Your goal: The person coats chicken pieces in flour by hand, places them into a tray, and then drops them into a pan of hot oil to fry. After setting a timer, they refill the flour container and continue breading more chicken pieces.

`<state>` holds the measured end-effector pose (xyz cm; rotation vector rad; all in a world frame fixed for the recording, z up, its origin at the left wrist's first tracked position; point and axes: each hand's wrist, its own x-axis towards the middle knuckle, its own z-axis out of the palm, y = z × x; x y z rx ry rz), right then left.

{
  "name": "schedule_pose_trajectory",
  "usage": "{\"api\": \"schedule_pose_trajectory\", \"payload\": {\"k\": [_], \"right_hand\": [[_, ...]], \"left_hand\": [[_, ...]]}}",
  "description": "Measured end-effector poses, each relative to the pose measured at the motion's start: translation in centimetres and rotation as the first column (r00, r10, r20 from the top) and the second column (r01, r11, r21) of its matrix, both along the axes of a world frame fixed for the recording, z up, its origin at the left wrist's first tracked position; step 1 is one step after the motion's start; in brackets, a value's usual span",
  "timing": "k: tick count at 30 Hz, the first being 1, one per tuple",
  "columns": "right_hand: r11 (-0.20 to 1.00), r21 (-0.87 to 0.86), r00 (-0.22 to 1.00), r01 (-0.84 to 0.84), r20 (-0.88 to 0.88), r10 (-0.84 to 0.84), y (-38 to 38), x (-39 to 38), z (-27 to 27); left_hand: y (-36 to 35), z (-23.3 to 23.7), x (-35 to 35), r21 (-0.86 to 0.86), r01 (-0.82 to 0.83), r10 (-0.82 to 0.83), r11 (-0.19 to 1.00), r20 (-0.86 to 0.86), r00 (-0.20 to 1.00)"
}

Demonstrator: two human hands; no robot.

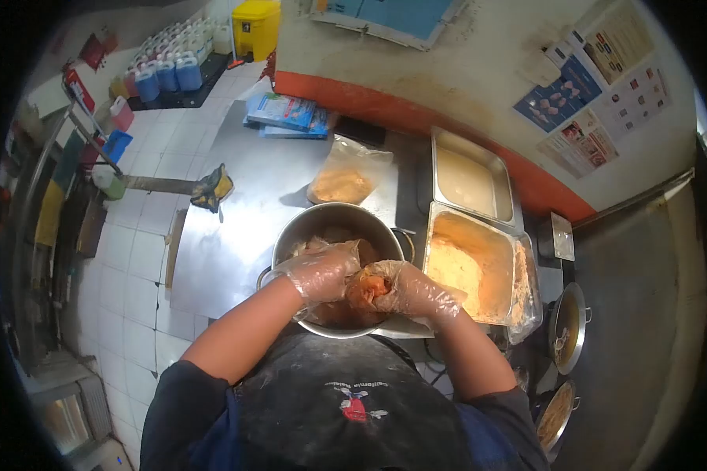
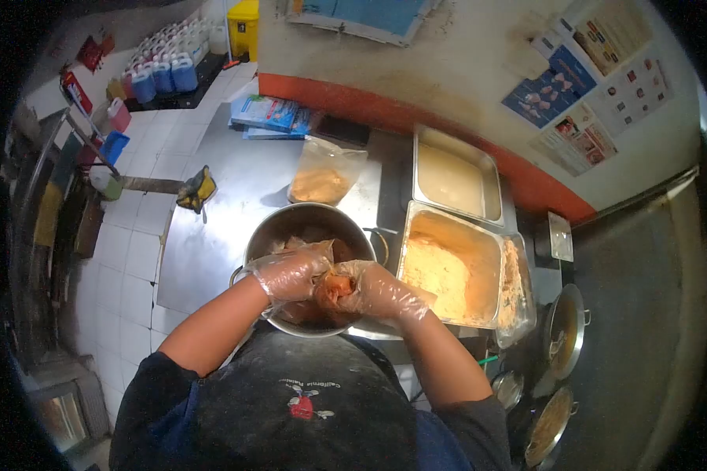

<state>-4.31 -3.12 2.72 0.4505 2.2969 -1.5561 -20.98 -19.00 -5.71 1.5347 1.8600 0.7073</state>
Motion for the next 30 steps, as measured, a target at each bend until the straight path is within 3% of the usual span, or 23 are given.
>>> {"api": "schedule_pose_trajectory", "payload": {"k": [1,5,7,8,9,11,13,14,17,18,19,20,21,22,24,25,27,28,29,30], "right_hand": [[0.946,-0.276,0.982,0.169,0.124,-0.139,0.2,0.2,0.2],[0.883,-0.432,0.983,0.182,0.057,-0.175,3.4,1.8,-1.4],[0.756,-0.557,0.902,0.344,-0.029,-0.432,4.8,2.5,-1.7],[0.675,-0.595,0.850,0.436,0.027,-0.526,4.8,3.1,0.6],[0.668,-0.600,0.849,0.440,0.034,-0.528,5.6,3.9,0.9],[0.526,-0.778,0.756,0.343,-0.103,-0.646,7.6,5.6,1.1],[0.564,-0.751,0.765,0.344,-0.124,-0.632,10.3,7.4,0.8],[0.570,-0.708,0.730,0.417,-0.113,-0.674,11.2,8.5,1.1],[0.575,-0.644,0.708,0.505,-0.072,-0.702,15.2,11.6,-2.0],[0.787,-0.354,0.788,0.506,-0.182,-0.588,16.7,12.6,-4.3],[0.892,-0.018,0.863,0.452,-0.241,-0.443,17.7,13.5,-5.5],[0.840,0.386,0.909,0.382,-0.323,-0.265,16.8,13.8,-3.5],[0.840,0.380,0.907,0.388,-0.320,-0.275,16.3,13.5,-1.1],[0.834,0.490,0.967,0.254,-0.116,-0.227,16.4,12.7,1.3],[0.614,0.787,0.998,0.066,-0.051,-0.042,17.6,12.7,1.8],[0.696,0.716,0.998,0.055,-0.012,-0.067,18.2,12.0,3.2],[0.510,0.825,0.969,-0.243,0.187,0.160,17.8,8.5,10.7],[0.496,0.868,0.941,0.022,-0.186,0.283,17.5,8.2,12.2],[0.311,0.950,0.784,0.037,-0.220,0.580,17.9,5.0,12.6],[0.235,0.969,0.725,0.077,-0.216,0.654,17.0,2.4,14.3]], "left_hand": [[0.1,-0.2,-0.1,-0.002,0.009,-0.009,1.000,-0.007,1.000],[-0.5,3.5,0.1,-0.042,0.029,-0.025,0.999,0.086,0.996],[-0.8,3.2,0.8,-0.104,0.033,-0.022,0.994,0.109,0.994],[-1.5,2.1,2.1,-0.015,-0.064,0.064,0.998,-0.012,0.998],[-1.5,2.3,3.3,0.085,-0.153,0.163,0.984,-0.121,0.979],[-1.5,3.2,4.6,-0.011,-0.169,0.166,0.986,-0.137,0.977],[-1.2,3.4,5.1,0.011,-0.201,0.200,0.980,0.056,0.978],[-1.2,0.7,4.5,-0.005,-0.188,0.188,0.982,0.071,0.980],[-1.0,1.1,5.0,-0.131,-0.285,0.283,0.950,-0.032,0.959],[-0.8,-0.3,4.6,-0.110,-0.258,0.255,0.960,-0.038,0.966],[-0.9,-1.0,4.2,-0.110,-0.256,0.253,0.961,-0.041,0.967],[-1.1,-1.7,4.2,-0.052,-0.250,0.245,0.967,-0.083,0.966],[-1.1,-2.0,4.4,0.007,-0.239,0.238,0.971,-0.126,0.963],[-0.9,-1.1,4.7,-0.077,-0.287,0.288,0.955,-0.004,0.958],[-0.3,1.0,5.6,-0.122,-0.308,0.314,0.943,0.029,0.949],[-0.3,-0.3,5.2,-0.041,-0.268,0.268,0.963,-0.009,0.963],[0.1,-1.9,4.9,0.051,-0.132,0.135,0.990,-0.069,0.988],[0.8,-2.1,5.1,0.000,-0.192,0.192,0.981,-0.051,0.980],[0.1,-2.8,4.4,0.013,-0.189,0.189,0.982,0.019,0.982],[-0.6,-3.4,3.8,0.025,-0.186,0.183,0.982,0.090,0.979]]}}
